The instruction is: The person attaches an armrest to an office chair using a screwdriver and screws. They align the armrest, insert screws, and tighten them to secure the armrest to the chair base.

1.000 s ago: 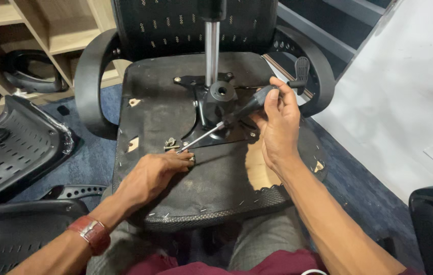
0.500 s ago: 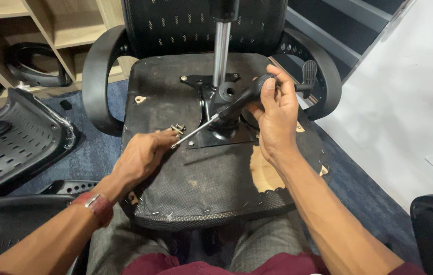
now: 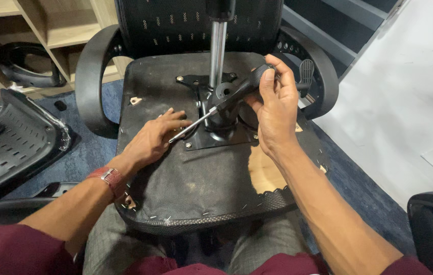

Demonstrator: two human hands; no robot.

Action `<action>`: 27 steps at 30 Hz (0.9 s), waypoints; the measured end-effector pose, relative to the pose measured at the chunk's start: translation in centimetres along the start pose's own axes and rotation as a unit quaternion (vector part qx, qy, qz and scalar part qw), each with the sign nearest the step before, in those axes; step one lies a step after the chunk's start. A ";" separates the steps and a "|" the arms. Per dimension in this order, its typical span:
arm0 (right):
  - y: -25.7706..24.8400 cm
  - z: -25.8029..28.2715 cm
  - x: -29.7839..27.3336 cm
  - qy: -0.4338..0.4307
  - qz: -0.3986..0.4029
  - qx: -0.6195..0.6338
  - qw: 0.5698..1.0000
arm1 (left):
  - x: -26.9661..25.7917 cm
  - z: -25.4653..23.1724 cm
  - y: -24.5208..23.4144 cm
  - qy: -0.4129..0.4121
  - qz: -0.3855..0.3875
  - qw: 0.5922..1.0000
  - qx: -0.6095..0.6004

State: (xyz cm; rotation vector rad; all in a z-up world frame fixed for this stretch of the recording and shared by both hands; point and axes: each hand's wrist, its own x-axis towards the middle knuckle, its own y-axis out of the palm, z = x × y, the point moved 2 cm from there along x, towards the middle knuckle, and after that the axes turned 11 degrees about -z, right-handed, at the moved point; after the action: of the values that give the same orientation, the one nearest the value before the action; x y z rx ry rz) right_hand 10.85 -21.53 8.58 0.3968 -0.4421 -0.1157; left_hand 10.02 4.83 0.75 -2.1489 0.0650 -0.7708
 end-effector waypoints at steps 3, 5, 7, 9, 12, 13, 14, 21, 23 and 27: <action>0.1 0.0 0.3 -0.010 0.006 0.020 1.000 | 0.2 1.2 0.5 0.008 0.017 1.000 0.000; 0.1 0.1 0.5 -0.015 0.003 0.009 1.000 | 0.8 2.3 1.0 0.009 -0.006 1.000 -0.011; 0.2 0.4 0.7 -0.022 0.002 -0.001 1.000 | 1.3 3.4 1.6 -0.003 -0.027 0.999 -0.018; 0.3 0.9 0.7 -0.029 0.003 -0.010 1.000 | 1.7 4.2 2.1 -0.028 -0.044 0.998 -0.024; 0.5 1.7 0.6 -0.061 0.018 -0.046 0.997 | 2.2 4.6 2.5 -0.055 -0.092 0.993 -0.040; 0.6 2.0 0.6 -0.087 0.028 -0.071 0.993 | 2.1 4.4 2.4 -0.042 -0.104 0.993 -0.020; 0.9 2.3 0.5 -0.112 0.039 -0.095 0.988 | 1.8 4.1 2.1 -0.028 -0.117 0.993 0.001; 3.0 3.1 0.1 -0.209 0.109 -0.226 0.945 | -2.4 -1.0 0.4 -0.085 -0.189 0.978 0.001; 3.5 2.9 0.1 -0.189 0.119 -0.224 0.949 | -3.1 -2.1 0.3 -0.146 -0.150 0.973 -0.098; 4.4 2.6 0.0 -0.191 0.137 -0.219 0.947 | -3.2 -3.2 -0.3 -0.212 -0.085 0.965 -0.128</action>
State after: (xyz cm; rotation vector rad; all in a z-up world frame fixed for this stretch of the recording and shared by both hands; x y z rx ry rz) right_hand 9.83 -18.39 12.51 -0.1334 -0.8297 -0.0169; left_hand 5.62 3.73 0.82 -2.5481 -0.2616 -0.3955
